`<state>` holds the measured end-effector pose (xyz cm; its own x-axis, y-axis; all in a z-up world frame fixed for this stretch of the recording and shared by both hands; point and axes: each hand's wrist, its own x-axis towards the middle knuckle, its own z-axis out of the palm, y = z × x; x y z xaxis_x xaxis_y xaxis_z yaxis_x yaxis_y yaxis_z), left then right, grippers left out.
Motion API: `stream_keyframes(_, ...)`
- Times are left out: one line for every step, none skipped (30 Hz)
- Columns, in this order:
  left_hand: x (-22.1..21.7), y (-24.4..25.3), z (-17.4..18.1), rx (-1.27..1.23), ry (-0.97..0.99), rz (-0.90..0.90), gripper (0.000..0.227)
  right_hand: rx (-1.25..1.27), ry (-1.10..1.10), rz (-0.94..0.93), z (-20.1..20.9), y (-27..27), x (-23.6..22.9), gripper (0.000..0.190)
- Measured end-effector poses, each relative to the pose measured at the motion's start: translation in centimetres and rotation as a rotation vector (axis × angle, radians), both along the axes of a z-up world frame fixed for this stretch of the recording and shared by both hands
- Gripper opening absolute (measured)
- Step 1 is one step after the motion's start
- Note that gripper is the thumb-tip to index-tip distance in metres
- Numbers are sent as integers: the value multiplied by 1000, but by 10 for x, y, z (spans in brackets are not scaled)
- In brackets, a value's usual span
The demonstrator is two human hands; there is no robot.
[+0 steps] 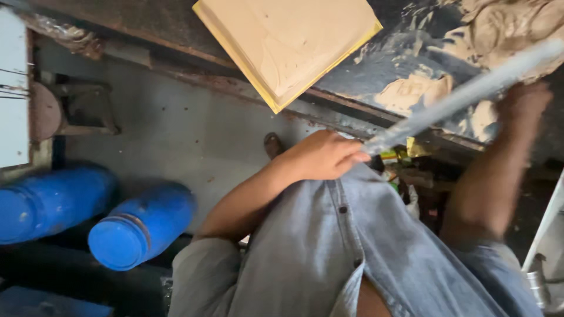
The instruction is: The person spreads a beige paste onto a yellow rectangular board using a metal spatula. They repeatedly scoop paste from a pile on the table and smooth it across the board's surface.
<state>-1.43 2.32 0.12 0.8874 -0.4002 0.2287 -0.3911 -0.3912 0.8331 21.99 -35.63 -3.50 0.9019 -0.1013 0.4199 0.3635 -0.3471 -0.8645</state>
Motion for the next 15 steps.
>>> stream_keyframes(4, 1, -6, -21, -12, 51, 20, -17, 49, 64, -12, 6, 2, 34)
stream_keyframes(10, 2, -11, -43, -23, 103, 18, -9, 105, 140, -23, 18, 1, 36)
stream_keyframes(4, -1, -17, -67, -8, 157, 17, 20, 180, 227, -35, 35, -14, 37)
stream_keyframes(5, -7, -24, -42, 44, 215, 18, 141, 307, 302, -41, 55, -32, 39)
stream_keyframes(20, -12, -31, -7, 81, 260, 19, 290, 428, 348, -43, 81, -50, 40)
stream_keyframes(36, -19, -36, 29, 117, 305, 21, 424, 561, 366, -39, 108, -67, 49)
stream_keyframes(52, -32, -39, 88, 110, 325, 20, 558, 691, 386, -31, 135, -84, 58)
stream_keyframes(66, -46, -38, 147, 101, 344, 19, 536, 563, 548, -22, 157, -111, 67)
stream_keyframes(69, -50, -35, 206, 97, 367, 18, 508, 439, 712, -12, 173, -132, 83)
stream_keyframes(64, -49, -30, 249, 102, 334, 20, 456, 395, 644, -1, 182, -133, 80)
stream_keyframes(57, -46, -21, 298, 105, 306, 23, 407, 350, 581, 5, 192, -130, 78)
stream_keyframes(49, -41, -12, 347, 108, 277, 26, 304, 323, 514, 10, 196, -126, 75)
stream_keyframes(39, -30, -4, 217, 136, 301, 23, 196, 304, 453, 13, 199, -122, 72)
stream_keyframes(25, -11, -1, 85, 163, 325, 19, 37, 300, 390, 17, 196, -116, 69)
stream_keyframes(11, 11, -3, -48, 194, 335, 16, -121, 300, 312, 18, 191, -113, 66)
